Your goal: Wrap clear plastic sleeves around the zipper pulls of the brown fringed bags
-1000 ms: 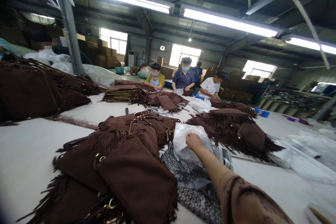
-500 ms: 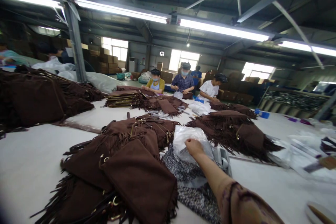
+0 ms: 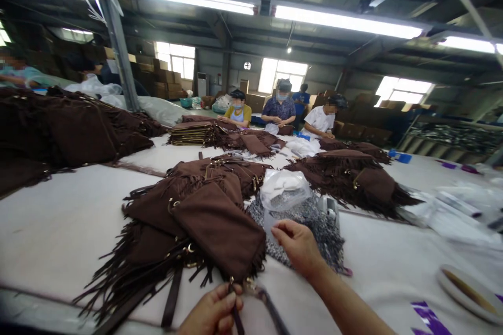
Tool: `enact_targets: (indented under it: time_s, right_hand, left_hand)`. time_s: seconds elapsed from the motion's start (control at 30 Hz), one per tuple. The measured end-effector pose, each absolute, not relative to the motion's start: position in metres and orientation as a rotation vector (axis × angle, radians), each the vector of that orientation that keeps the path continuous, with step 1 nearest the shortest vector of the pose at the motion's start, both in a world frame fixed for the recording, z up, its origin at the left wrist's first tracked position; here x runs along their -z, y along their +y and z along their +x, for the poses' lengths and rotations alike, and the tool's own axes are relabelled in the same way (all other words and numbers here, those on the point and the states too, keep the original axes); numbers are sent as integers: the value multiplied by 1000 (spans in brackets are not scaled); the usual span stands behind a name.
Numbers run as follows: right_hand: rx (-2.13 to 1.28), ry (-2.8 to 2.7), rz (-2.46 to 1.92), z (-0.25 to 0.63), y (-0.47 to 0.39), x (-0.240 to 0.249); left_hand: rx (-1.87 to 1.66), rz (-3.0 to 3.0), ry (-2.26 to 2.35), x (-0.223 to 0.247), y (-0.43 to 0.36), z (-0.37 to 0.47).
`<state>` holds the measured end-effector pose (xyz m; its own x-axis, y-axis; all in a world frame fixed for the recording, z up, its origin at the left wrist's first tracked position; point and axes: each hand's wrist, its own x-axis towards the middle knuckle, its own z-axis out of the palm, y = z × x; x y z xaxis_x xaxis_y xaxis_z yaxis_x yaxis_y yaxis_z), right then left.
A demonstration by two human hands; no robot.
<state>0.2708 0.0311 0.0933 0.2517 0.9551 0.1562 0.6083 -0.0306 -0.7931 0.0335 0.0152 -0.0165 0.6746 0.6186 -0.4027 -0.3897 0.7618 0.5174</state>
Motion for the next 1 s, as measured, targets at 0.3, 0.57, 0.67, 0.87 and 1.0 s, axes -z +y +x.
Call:
enact_targets:
  time_s: [0.3, 0.57, 0.67, 0.87, 1.0]
  right_hand:
    - [-1013, -1508, -1841, 226, -91, -65]
    - [-1084, -1362, -1712, 208, -99, -42]
    - [-1087, -1295, -1698, 205, -93, -38]
    - [-1109, -1251, -1699, 199, -92, -29]
    - [-1116, -1257, -1739, 199, -94, -27]
  left_hand:
    - [-649, 341, 607, -16, 12, 32]
    - [-640, 377, 698, -17, -1, 39]
    - [-649, 365, 721, -16, -4, 36]
    - [-628, 367, 765, -21, -5, 31]
    - [-632, 423, 752, -16, -5, 32]
